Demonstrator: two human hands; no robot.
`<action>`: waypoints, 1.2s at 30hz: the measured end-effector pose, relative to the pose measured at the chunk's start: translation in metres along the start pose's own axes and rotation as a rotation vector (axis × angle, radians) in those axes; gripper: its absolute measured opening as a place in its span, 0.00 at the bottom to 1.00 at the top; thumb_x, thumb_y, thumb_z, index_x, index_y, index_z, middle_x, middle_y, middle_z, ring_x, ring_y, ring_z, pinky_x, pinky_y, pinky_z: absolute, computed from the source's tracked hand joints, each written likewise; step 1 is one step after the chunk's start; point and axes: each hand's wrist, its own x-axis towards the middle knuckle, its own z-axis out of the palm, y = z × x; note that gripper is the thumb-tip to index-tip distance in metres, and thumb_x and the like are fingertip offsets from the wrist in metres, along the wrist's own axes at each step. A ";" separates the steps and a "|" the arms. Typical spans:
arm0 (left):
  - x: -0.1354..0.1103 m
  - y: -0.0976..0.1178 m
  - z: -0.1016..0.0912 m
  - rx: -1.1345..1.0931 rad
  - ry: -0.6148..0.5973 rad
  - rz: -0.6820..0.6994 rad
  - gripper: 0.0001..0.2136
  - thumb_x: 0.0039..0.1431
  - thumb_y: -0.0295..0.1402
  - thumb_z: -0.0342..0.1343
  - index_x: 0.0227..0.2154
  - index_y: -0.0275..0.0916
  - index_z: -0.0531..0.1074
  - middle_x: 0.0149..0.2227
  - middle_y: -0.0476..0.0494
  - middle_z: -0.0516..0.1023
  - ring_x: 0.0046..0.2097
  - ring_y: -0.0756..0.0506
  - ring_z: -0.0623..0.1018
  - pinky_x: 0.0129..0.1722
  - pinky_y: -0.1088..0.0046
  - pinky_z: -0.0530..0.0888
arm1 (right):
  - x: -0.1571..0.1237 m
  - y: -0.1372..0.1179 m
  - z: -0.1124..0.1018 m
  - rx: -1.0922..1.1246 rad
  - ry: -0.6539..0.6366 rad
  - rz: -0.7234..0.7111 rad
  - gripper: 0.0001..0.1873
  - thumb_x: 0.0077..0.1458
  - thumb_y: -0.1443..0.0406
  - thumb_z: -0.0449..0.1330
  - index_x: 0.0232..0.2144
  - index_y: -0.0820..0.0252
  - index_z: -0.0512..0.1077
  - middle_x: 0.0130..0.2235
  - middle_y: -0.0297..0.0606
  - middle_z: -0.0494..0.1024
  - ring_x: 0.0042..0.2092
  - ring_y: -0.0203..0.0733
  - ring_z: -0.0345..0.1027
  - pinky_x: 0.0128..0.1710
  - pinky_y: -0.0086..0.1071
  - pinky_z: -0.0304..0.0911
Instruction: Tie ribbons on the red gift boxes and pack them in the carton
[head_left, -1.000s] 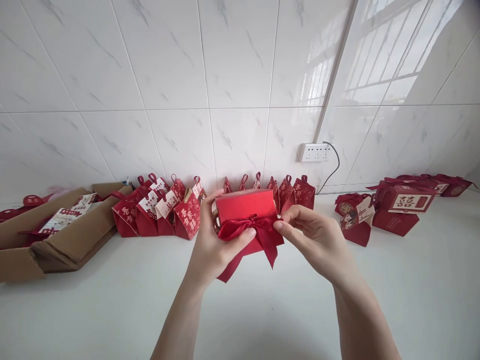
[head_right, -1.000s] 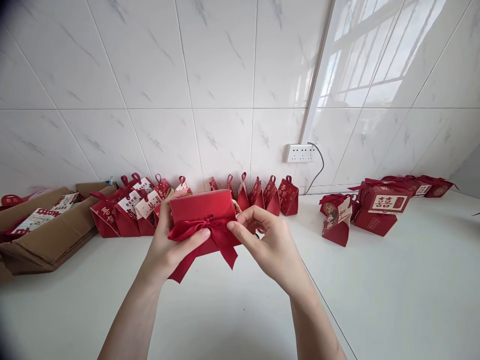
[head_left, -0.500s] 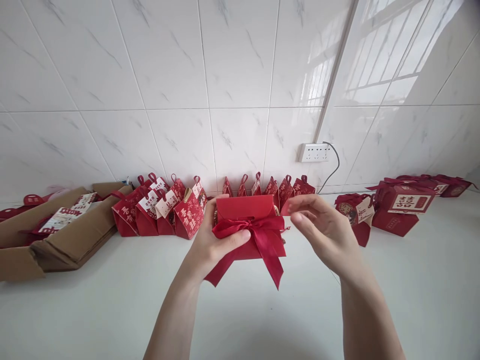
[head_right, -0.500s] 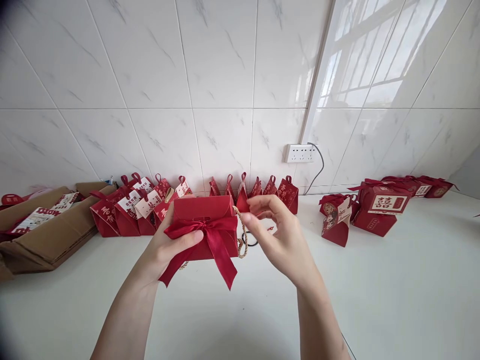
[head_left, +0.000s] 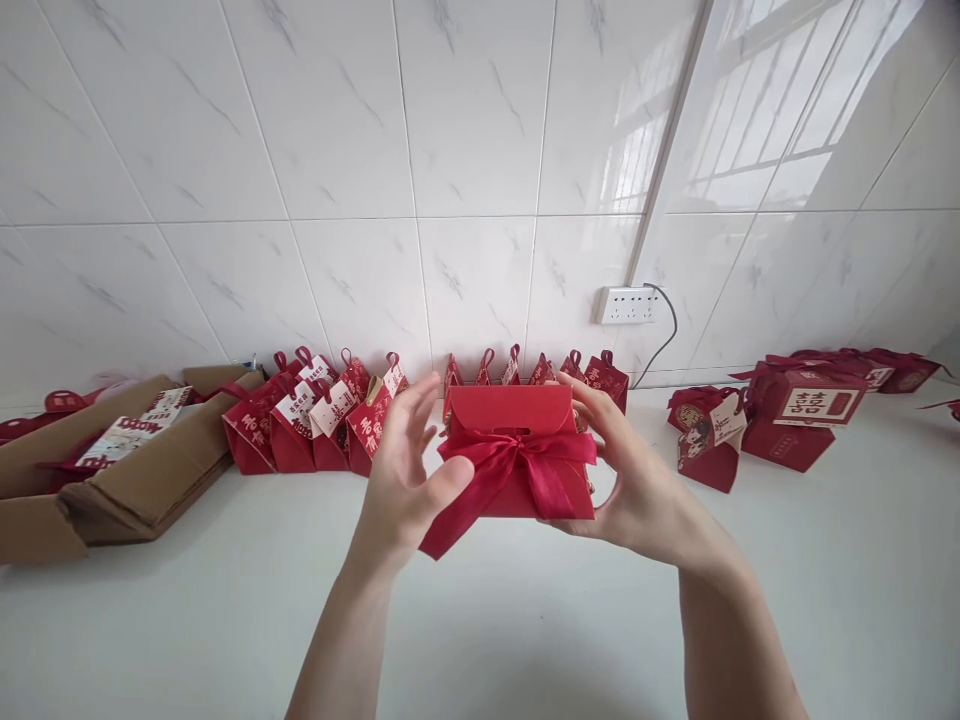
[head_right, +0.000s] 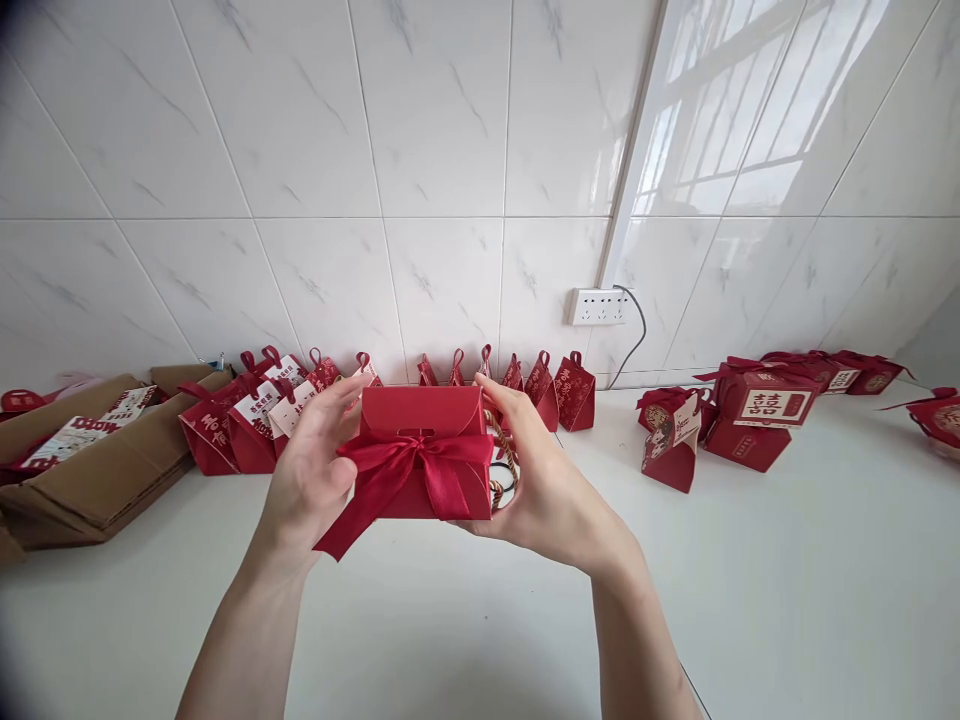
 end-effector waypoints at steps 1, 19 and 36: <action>0.000 0.002 -0.003 0.048 -0.016 0.024 0.29 0.43 0.47 0.64 0.49 0.45 0.68 0.56 0.41 0.68 0.61 0.35 0.63 0.58 0.58 0.62 | 0.000 0.000 -0.001 -0.001 0.007 0.002 0.48 0.45 0.64 0.67 0.63 0.44 0.46 0.61 0.41 0.58 0.58 0.49 0.61 0.53 0.44 0.67; -0.017 0.020 0.014 0.235 0.287 0.189 0.08 0.52 0.32 0.60 0.23 0.41 0.66 0.25 0.51 0.73 0.29 0.50 0.74 0.28 0.75 0.71 | -0.001 0.005 -0.001 -0.003 -0.004 0.009 0.48 0.46 0.63 0.67 0.63 0.42 0.46 0.62 0.41 0.56 0.61 0.53 0.57 0.50 0.45 0.69; -0.030 0.011 0.024 0.736 -0.179 0.972 0.12 0.51 0.17 0.51 0.35 0.40 0.70 0.33 0.47 0.80 0.28 0.49 0.76 0.30 0.69 0.66 | -0.004 0.009 -0.007 0.000 -0.009 0.012 0.49 0.45 0.61 0.68 0.63 0.42 0.45 0.62 0.42 0.55 0.61 0.53 0.55 0.51 0.43 0.68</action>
